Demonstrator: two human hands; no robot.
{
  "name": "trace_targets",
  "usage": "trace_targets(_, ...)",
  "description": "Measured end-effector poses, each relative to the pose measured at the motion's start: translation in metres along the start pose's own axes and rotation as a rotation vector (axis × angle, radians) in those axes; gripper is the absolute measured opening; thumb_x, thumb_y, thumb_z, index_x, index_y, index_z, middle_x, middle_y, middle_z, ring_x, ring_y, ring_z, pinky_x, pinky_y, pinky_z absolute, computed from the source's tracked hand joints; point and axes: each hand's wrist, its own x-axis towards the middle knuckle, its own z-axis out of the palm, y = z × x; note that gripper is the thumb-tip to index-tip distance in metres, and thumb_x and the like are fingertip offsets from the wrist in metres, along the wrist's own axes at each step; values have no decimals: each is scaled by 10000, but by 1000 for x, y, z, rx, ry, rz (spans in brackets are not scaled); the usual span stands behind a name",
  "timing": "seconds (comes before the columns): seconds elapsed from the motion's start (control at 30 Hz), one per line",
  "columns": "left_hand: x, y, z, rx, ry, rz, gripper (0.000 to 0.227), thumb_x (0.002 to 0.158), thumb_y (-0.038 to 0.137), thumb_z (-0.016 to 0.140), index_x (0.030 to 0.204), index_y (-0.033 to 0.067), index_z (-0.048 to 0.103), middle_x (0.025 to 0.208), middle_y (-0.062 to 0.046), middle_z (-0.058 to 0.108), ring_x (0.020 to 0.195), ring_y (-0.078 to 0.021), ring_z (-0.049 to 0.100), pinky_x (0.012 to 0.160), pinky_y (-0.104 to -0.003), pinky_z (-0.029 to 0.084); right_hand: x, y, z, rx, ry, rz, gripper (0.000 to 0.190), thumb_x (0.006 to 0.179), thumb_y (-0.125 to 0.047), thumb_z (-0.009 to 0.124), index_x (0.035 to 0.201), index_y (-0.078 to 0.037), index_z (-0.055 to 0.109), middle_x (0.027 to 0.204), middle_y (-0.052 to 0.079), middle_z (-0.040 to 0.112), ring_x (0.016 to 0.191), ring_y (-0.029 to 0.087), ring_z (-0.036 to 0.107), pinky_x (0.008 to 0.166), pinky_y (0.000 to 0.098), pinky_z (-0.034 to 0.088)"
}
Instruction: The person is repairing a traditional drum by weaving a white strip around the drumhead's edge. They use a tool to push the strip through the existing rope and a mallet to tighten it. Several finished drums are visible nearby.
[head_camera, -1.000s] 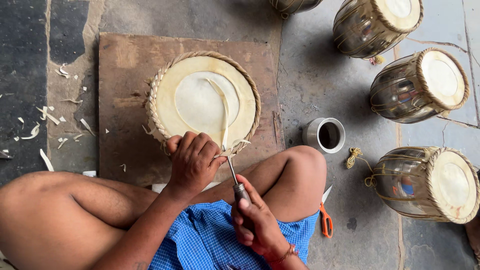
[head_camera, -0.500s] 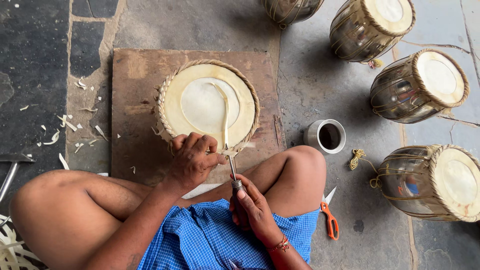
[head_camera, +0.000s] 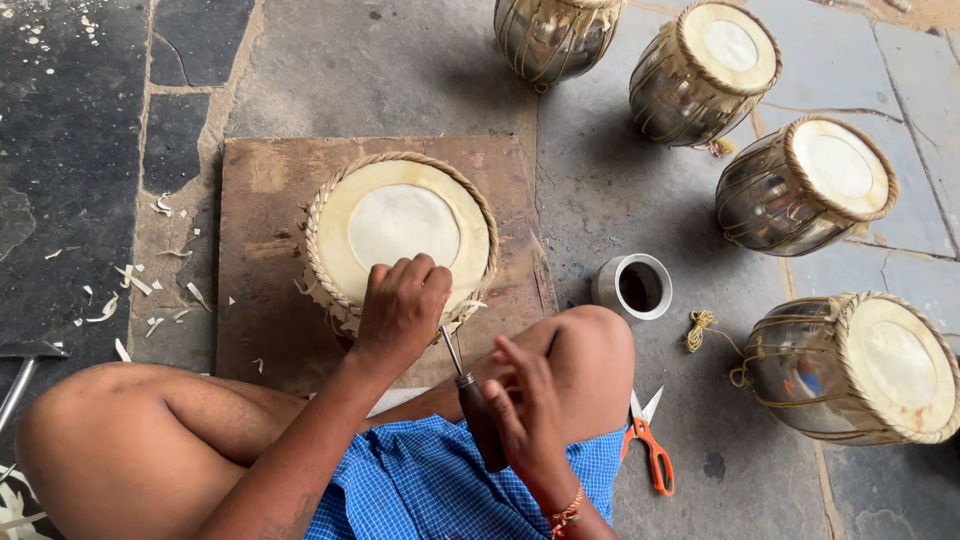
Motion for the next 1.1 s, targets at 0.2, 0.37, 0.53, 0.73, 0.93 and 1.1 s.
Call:
trace_targets(0.2, -11, 0, 0, -105, 3, 56, 151, 892, 130, 707, 987, 64, 609, 913, -89, 621, 819, -273, 661, 701, -415, 532, 50, -27, -4, -246, 45, -66, 550, 893, -254, 741, 1370, -57, 552, 1125, 115, 617, 864, 200, 669, 717, 327, 566)
trace_targets(0.37, -4, -2, -2, -310, 2, -123, 138, 913, 131, 697, 934, 60, 580, 875, -112, 641, 793, -336, 684, 681, -452, 541, 65, -27, 15, -586, -180, -112, 207, 919, -289, 753, 968, -97, 690, 904, 94, 647, 794, 298, 682, 687, 420, 542)
trace_targets(0.53, 0, -4, 5, -236, 27, -105, 156, 918, 124, 696, 961, 46, 568, 887, -118, 633, 780, -332, 683, 668, -440, 546, 46, -11, 41, -687, -277, -267, 139, 939, -202, 688, 893, -80, 639, 827, 79, 627, 779, 294, 661, 672, 414, 539)
trace_targets(0.73, 1, -4, -3, -225, 89, -18, 138, 907, 90, 705, 997, 56, 606, 939, -97, 645, 789, -303, 695, 668, -410, 557, 49, -17, 54, -766, -413, -315, 158, 806, -79, 678, 963, -74, 674, 892, 63, 642, 832, 267, 629, 699, 386, 535)
trace_targets(0.93, -13, -7, -2, -292, 117, 67, 176, 882, 64, 719, 1033, 97, 635, 958, -47, 651, 803, -280, 691, 689, -395, 555, 31, -66, -6, -167, -362, 6, 243, 905, -179, 677, 1131, -116, 741, 988, 56, 682, 816, 195, 709, 658, 295, 573)
trace_targets(1.1, -14, -6, -2, -148, 127, 177, 213, 854, 68, 718, 1054, 89, 649, 1006, -48, 657, 759, -255, 667, 644, -395, 531, 69, -47, -17, -546, 81, -338, 197, 983, -232, 698, 1108, -80, 709, 993, 55, 722, 897, 220, 682, 798, 320, 505)
